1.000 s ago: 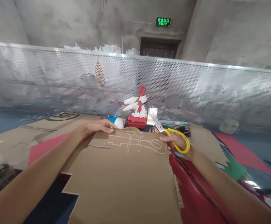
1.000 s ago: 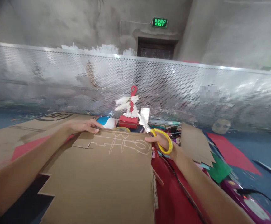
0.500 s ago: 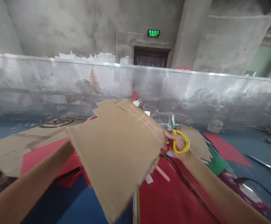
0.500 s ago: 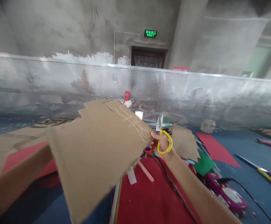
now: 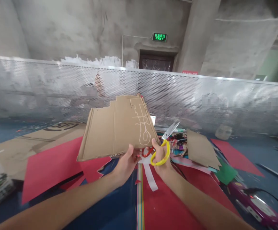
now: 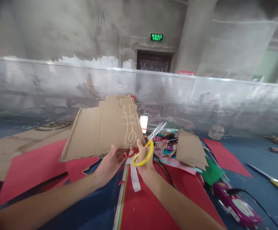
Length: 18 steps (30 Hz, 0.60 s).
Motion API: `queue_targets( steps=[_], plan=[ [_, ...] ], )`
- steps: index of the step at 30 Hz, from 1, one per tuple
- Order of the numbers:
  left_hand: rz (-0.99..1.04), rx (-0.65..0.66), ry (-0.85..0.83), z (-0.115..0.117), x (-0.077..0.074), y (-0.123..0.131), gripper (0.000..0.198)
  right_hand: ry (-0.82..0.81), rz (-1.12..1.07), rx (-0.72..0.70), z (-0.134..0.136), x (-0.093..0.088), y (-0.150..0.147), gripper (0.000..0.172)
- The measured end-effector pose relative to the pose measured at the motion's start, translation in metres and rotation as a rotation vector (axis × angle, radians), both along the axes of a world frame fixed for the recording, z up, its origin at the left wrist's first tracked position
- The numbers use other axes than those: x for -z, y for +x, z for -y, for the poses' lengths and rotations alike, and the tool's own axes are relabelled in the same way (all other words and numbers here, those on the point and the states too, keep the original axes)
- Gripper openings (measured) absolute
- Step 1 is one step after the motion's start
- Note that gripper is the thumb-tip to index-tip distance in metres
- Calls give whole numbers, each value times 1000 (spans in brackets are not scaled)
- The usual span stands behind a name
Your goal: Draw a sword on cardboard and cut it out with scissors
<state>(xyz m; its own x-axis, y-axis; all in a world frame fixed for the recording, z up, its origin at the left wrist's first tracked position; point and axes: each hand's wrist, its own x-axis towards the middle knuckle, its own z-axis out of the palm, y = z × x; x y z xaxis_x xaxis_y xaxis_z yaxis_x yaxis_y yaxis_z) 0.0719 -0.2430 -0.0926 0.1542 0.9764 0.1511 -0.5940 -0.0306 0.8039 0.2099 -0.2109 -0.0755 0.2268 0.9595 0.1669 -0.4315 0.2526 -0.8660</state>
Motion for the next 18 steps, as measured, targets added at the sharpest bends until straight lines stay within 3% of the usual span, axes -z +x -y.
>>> queue_targets(
  steps=[3,8,14,18],
  plan=[
    [96,-81,-76,0,-2,4,38,-36,-58,36,0,6,-4,55],
    [145,-273,-149,-11,0,0,26,-57,112,-134,6,-1,5,49],
    [144,-358,-56,-23,0,-3,35,-29,331,-374,-1,-14,32,55],
    [155,-380,-53,-25,3,-3,32,-75,464,-531,-3,-24,65,47]
  ],
)
